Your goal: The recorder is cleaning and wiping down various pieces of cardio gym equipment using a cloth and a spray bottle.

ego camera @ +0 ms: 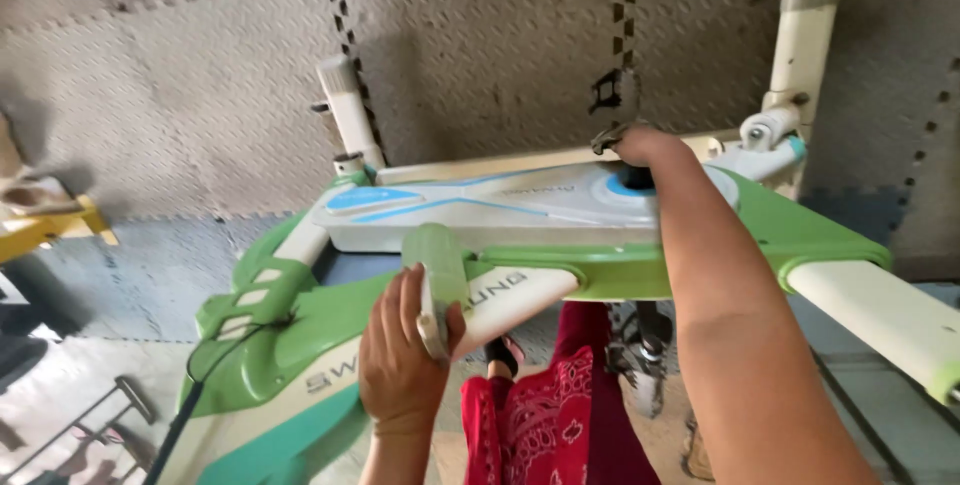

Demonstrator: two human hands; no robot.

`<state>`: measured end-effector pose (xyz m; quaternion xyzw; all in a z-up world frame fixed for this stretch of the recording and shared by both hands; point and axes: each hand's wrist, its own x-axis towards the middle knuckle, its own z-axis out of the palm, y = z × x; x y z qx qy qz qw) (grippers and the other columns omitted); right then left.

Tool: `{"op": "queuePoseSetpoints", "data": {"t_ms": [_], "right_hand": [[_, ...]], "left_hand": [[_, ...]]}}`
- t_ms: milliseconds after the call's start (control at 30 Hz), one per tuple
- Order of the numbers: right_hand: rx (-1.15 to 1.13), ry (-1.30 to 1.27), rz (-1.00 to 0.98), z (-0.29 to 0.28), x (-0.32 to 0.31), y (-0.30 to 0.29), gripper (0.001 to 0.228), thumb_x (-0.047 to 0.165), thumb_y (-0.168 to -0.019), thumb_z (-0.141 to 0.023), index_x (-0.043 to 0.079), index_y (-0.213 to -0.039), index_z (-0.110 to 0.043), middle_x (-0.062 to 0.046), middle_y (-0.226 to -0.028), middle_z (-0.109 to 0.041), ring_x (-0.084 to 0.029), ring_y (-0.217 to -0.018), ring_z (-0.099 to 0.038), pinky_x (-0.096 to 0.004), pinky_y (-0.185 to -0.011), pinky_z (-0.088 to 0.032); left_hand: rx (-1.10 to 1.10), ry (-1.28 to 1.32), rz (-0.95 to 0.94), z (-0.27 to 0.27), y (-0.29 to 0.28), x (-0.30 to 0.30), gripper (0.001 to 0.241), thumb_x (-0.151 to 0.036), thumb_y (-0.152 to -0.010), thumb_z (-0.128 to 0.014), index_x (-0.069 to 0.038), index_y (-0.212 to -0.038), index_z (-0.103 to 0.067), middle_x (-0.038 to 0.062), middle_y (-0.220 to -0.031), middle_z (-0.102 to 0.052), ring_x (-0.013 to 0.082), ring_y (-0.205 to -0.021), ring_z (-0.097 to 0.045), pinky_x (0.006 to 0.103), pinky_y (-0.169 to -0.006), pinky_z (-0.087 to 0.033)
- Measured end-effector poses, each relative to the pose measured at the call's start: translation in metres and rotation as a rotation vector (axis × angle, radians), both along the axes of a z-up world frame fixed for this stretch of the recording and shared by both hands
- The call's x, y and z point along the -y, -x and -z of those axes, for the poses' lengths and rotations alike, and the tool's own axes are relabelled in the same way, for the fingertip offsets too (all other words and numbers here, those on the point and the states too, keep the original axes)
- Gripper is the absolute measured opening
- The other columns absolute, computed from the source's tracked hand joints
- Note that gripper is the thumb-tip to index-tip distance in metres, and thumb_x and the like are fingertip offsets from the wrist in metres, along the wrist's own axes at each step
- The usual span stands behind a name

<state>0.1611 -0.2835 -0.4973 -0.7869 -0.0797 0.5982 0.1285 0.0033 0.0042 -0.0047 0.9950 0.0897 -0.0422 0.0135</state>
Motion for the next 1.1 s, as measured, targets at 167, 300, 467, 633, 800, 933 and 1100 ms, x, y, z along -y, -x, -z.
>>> {"op": "queuePoseSetpoints", "data": {"t_ms": [167,300,467,633,800,933,1100], "right_hand": [[-0.105,0.015,-0.063,-0.064,-0.021,0.029,0.034,0.026,-0.099,-0.057,0.01,-0.127,-0.067,-0.015,-0.129,-0.062,-0.034,-0.112,-0.062,-0.047,-0.093,-0.052],[-0.111,0.009,-0.043,-0.21,-0.067,0.045,0.027,0.016,-0.098,-0.056,0.006,-0.119,-0.069,-0.017,-0.116,-0.071,-0.029,-0.099,-0.07,-0.044,-0.088,-0.058],[0.641,-0.318,-0.265,-0.322,-0.074,0.105,0.058,0.014,-0.079,-0.058,0.006,-0.137,-0.054,-0.014,-0.148,-0.054,-0.035,-0.138,-0.05,-0.056,-0.111,-0.038],[0.174,0.046,0.003,-0.423,-0.006,0.066,0.044,0.006,-0.1,-0.04,0.011,-0.14,-0.058,-0.015,-0.147,-0.055,-0.029,-0.134,-0.053,-0.044,-0.112,-0.042],[0.647,0.337,-0.188,-0.341,0.101,0.076,0.041,0.015,-0.088,-0.049,0.008,-0.124,-0.068,-0.016,-0.12,-0.071,-0.033,-0.113,-0.068,-0.051,-0.099,-0.05],[0.551,0.374,0.043,-0.357,0.052,0.097,0.034,0.013,-0.1,-0.046,-0.003,-0.123,-0.066,-0.026,-0.13,-0.063,-0.037,-0.125,-0.059,-0.05,-0.111,-0.043],[0.775,-0.176,0.801,-0.354,-0.052,0.195,0.038,0.016,-0.105,-0.044,-0.005,-0.134,-0.056,-0.027,-0.134,-0.058,-0.039,-0.123,-0.058,-0.047,-0.105,-0.044]], "left_hand": [[-0.016,-0.004,0.024,-0.004,0.007,0.001,0.048,-0.03,-0.099,-0.064,0.0,-0.135,-0.056,0.015,-0.123,-0.067,0.0319,-0.104,-0.069,0.0392,-0.085,-0.057],[0.023,-0.005,0.021,-0.001,0.003,0.001,0.048,-0.032,-0.1,-0.064,-0.001,-0.135,-0.057,0.015,-0.122,-0.067,0.0314,-0.104,-0.069,0.0388,-0.086,-0.057],[0.047,-0.033,0.052,-0.002,0.01,0.004,0.049,-0.033,-0.1,-0.064,-0.001,-0.136,-0.057,0.015,-0.121,-0.067,0.0305,-0.102,-0.068,0.0385,-0.085,-0.057],[0.063,-0.005,0.031,-0.003,0.019,0.006,0.052,-0.037,-0.099,-0.065,-0.005,-0.139,-0.057,0.013,-0.119,-0.067,0.03,-0.104,-0.068,0.0386,-0.084,-0.057],[0.093,-0.012,0.052,0.001,0.03,0.003,0.056,-0.038,-0.098,-0.066,-0.005,-0.142,-0.056,0.013,-0.119,-0.066,0.0303,-0.103,-0.068,0.0389,-0.084,-0.057],[0.138,0.006,0.093,0.008,0.038,-0.002,0.059,-0.038,-0.099,-0.066,-0.006,-0.147,-0.052,0.013,-0.121,-0.065,0.0301,-0.104,-0.067,0.0387,-0.085,-0.056],[0.164,0.029,0.141,0.007,0.049,-0.006,0.062,-0.038,-0.098,-0.067,-0.008,-0.15,-0.05,0.012,-0.122,-0.065,0.0292,-0.103,-0.066,0.0387,-0.084,-0.055]]}}
